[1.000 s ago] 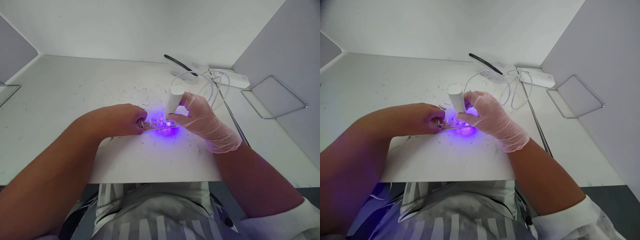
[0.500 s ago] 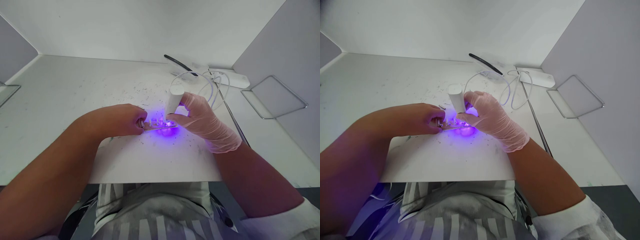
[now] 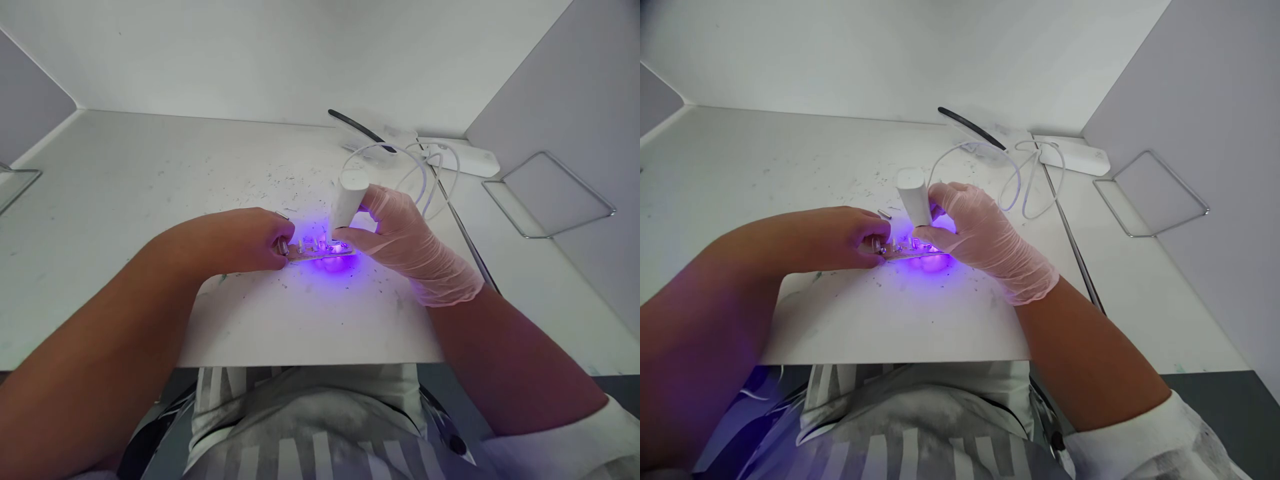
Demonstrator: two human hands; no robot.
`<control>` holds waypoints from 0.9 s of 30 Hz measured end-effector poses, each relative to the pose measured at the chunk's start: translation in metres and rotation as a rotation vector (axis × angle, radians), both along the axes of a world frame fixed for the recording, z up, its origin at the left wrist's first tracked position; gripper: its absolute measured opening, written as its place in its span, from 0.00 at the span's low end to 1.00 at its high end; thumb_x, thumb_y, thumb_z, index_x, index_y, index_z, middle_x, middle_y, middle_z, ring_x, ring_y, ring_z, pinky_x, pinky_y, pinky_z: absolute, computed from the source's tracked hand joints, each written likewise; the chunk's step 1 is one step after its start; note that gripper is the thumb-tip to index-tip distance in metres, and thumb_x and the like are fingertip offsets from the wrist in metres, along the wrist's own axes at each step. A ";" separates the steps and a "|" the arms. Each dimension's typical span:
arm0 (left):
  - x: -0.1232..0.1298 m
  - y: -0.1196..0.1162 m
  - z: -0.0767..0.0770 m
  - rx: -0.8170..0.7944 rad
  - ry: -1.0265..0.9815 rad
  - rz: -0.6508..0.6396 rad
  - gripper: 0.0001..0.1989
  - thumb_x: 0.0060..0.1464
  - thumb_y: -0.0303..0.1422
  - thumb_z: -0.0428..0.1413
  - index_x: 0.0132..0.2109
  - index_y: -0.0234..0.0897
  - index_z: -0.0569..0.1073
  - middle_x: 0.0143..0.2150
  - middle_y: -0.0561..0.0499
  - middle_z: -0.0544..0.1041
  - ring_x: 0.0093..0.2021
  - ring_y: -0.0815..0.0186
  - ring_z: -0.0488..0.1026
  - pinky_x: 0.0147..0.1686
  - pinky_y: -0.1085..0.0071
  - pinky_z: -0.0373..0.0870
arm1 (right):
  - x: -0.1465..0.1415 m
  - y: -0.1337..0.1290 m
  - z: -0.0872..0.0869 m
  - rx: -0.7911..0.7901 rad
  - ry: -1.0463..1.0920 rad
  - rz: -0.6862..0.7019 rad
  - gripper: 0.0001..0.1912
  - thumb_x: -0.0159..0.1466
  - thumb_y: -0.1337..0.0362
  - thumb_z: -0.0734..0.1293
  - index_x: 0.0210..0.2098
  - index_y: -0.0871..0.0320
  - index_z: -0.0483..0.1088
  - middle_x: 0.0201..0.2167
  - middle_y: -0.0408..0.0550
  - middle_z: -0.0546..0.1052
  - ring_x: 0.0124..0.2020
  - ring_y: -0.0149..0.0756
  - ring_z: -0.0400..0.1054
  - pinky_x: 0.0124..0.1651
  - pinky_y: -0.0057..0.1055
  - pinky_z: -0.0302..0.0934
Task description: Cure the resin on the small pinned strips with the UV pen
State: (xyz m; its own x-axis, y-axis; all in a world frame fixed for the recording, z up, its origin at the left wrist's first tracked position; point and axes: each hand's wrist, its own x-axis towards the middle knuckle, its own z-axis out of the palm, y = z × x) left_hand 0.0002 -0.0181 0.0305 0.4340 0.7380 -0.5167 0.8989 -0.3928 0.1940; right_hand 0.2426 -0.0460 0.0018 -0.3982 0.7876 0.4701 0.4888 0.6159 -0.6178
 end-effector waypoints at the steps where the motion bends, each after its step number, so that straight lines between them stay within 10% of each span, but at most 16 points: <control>1: 0.000 0.000 0.000 0.002 0.010 0.003 0.06 0.50 0.40 0.57 0.33 0.45 0.73 0.37 0.49 0.80 0.34 0.59 0.75 0.34 0.62 0.62 | 0.000 0.000 0.000 -0.002 -0.001 -0.002 0.03 0.61 0.64 0.71 0.35 0.55 0.73 0.32 0.43 0.78 0.33 0.36 0.73 0.38 0.36 0.65; 27: -0.008 0.002 0.001 0.019 0.083 -0.002 0.07 0.49 0.41 0.58 0.34 0.45 0.71 0.40 0.47 0.81 0.34 0.58 0.74 0.33 0.59 0.61 | 0.000 -0.003 0.001 -0.041 0.000 -0.021 0.04 0.62 0.67 0.71 0.34 0.54 0.71 0.34 0.42 0.78 0.36 0.35 0.72 0.42 0.37 0.66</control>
